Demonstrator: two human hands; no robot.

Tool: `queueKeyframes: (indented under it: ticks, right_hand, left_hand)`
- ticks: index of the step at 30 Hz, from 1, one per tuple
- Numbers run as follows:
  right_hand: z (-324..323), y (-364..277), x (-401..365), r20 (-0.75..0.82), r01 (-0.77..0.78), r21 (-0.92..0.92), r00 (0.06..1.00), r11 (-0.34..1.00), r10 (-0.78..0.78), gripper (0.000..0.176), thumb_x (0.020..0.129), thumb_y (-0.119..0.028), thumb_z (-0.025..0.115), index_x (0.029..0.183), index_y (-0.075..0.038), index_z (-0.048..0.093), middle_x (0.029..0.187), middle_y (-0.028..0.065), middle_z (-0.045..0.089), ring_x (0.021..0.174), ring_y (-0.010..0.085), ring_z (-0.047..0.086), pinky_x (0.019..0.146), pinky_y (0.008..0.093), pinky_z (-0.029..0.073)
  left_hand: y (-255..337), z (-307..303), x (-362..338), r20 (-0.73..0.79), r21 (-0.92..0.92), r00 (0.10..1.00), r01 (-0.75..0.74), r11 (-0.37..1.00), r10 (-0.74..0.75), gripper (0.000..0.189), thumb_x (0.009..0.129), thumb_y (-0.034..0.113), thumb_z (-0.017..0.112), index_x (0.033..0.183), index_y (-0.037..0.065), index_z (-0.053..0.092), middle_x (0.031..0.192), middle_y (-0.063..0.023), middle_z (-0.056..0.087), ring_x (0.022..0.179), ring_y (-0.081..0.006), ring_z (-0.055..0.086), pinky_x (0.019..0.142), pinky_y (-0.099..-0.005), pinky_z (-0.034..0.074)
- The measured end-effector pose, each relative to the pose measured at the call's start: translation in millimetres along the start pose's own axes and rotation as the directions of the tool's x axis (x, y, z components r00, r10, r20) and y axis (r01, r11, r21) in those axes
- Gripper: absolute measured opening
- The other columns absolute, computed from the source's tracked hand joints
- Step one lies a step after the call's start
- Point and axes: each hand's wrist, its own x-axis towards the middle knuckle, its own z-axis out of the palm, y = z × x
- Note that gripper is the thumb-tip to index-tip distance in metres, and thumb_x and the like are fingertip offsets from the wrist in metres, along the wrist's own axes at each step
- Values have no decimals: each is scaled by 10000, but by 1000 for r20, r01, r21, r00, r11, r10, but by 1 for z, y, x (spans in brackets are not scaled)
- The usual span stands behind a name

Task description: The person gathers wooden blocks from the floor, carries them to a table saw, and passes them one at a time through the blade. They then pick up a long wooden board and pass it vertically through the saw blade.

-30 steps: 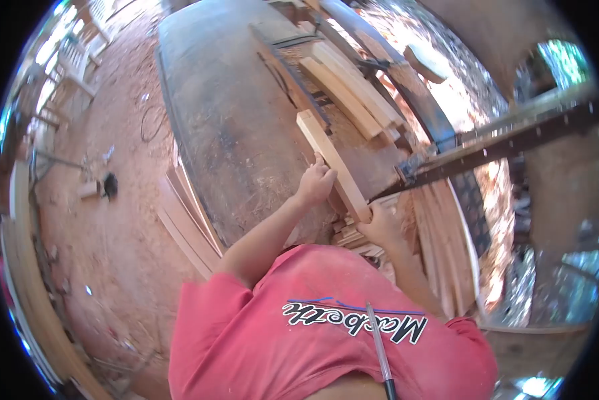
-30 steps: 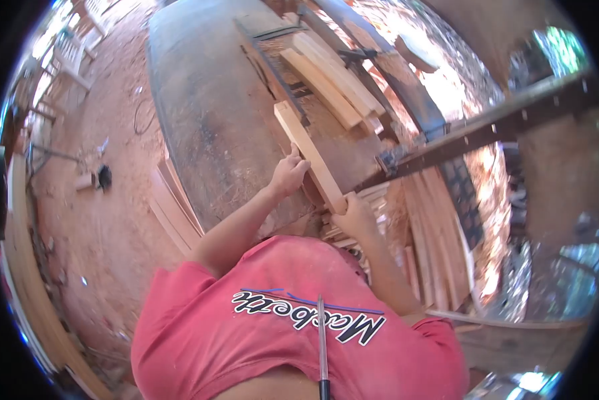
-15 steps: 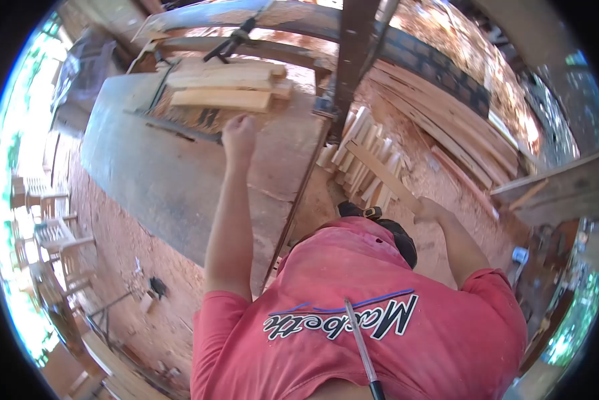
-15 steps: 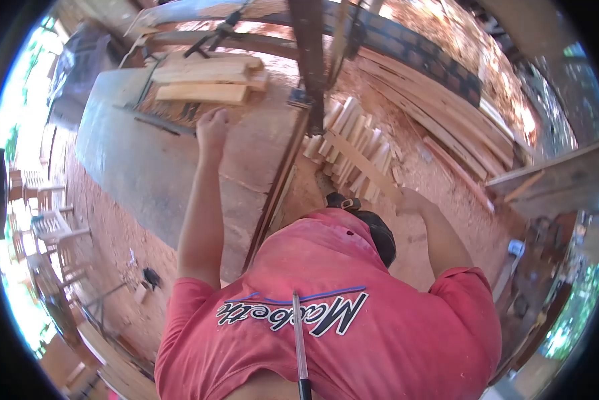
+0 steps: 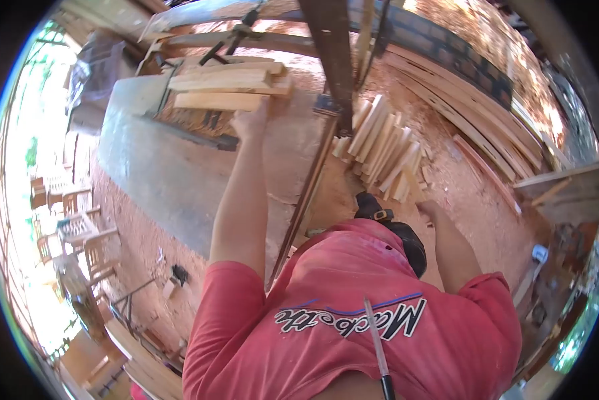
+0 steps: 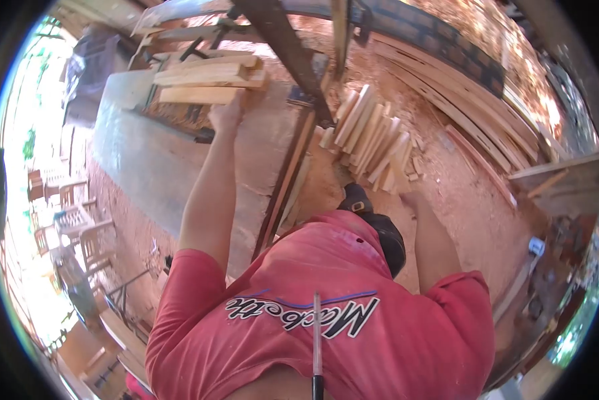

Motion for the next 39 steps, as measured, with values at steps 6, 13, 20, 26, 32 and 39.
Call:
queueKeyframes:
  ticks: [6,13,20,26,32,39]
  right_hand:
    - [9,-71,-70,-7,132,50,991,990,-132,674,834,-534,671,1305,-59,587,1112,164,639,938,324,625,770,509,517]
    - [-20,-97,-35,-266,595,69,784,801,-560,500,873,-346,645,1184,44,624,1011,165,679,867,250,647,742,366,520]
    - [-39,-194,-183,-144,676,296,730,675,-668,405,927,-312,619,1173,9,626,928,89,691,799,153,643,696,294,497]
    - [5,-270,-236,24,791,399,497,464,-867,503,993,-381,540,1330,-8,515,1049,111,679,890,193,658,745,310,521]
    - [47,-293,-240,-64,899,7,438,438,-897,574,822,-231,741,1228,116,532,1097,216,657,978,259,648,864,372,512]
    - [59,-299,-292,22,951,249,182,182,-983,390,897,-183,680,1210,35,599,1083,90,669,988,164,618,870,314,499]
  left_hand:
    - [8,-12,-3,231,-232,953,251,940,-198,1052,676,680,738,1283,-144,495,1321,-374,454,1189,-440,538,1022,-387,449]
    - [16,-3,-4,122,-195,968,239,951,-219,860,674,521,761,1237,-96,556,1318,-360,466,1095,-390,607,876,-377,524]
    - [3,-59,-68,486,-557,859,447,700,-162,238,770,222,657,844,-2,691,653,-115,646,601,-246,654,544,-348,516]
    - [-13,-89,-222,700,-697,638,513,501,320,249,755,183,758,951,36,711,824,-98,701,741,-197,673,629,-342,546]
    - [-29,-107,-249,582,-604,704,39,796,407,400,789,333,757,998,-6,718,867,-93,729,790,-176,667,754,-346,529]
    - [-67,-115,-212,279,-881,960,261,395,-11,377,953,349,637,1048,-6,718,874,-36,710,788,-135,635,734,-312,511]
